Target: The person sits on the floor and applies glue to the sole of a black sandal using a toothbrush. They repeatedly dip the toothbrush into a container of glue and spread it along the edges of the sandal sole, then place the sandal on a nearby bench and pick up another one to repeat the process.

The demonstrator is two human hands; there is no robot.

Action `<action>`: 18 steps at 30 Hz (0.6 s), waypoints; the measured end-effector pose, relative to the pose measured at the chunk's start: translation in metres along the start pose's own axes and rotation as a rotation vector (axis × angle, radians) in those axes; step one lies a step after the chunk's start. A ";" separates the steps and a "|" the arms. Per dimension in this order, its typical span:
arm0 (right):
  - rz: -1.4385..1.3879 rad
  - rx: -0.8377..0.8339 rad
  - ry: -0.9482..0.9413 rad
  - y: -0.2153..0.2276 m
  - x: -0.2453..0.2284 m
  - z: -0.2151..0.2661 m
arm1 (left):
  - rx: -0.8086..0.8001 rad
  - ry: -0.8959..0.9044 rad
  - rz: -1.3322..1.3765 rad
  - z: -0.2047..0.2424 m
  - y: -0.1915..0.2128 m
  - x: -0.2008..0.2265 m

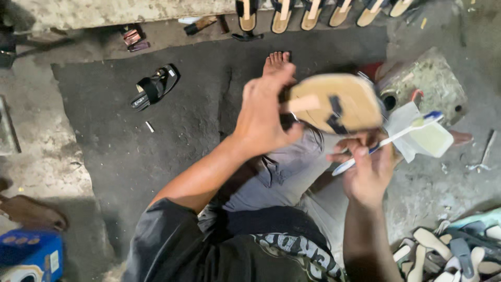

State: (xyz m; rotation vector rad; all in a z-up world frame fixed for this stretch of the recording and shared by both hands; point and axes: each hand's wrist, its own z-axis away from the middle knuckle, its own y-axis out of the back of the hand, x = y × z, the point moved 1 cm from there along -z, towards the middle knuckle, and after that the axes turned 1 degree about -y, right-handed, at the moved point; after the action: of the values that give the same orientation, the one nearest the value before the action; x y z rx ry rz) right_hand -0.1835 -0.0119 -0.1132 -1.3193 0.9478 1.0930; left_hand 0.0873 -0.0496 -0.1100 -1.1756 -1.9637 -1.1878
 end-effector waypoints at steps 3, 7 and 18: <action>-0.151 -0.049 -0.127 -0.023 0.022 -0.002 | 0.323 0.301 -0.083 0.001 -0.014 -0.099; -0.172 0.011 -0.178 -0.035 0.040 -0.004 | 0.713 0.416 -0.050 -0.014 -0.035 -0.233; -0.039 0.039 -0.183 -0.046 0.042 -0.015 | 0.840 0.595 -0.476 -0.053 -0.077 -0.385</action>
State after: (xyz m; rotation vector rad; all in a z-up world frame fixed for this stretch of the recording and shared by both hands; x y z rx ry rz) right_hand -0.1273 -0.0213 -0.1432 -1.1797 0.8000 1.1387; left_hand 0.1974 -0.2663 -0.4225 0.0738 -1.9545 -0.6442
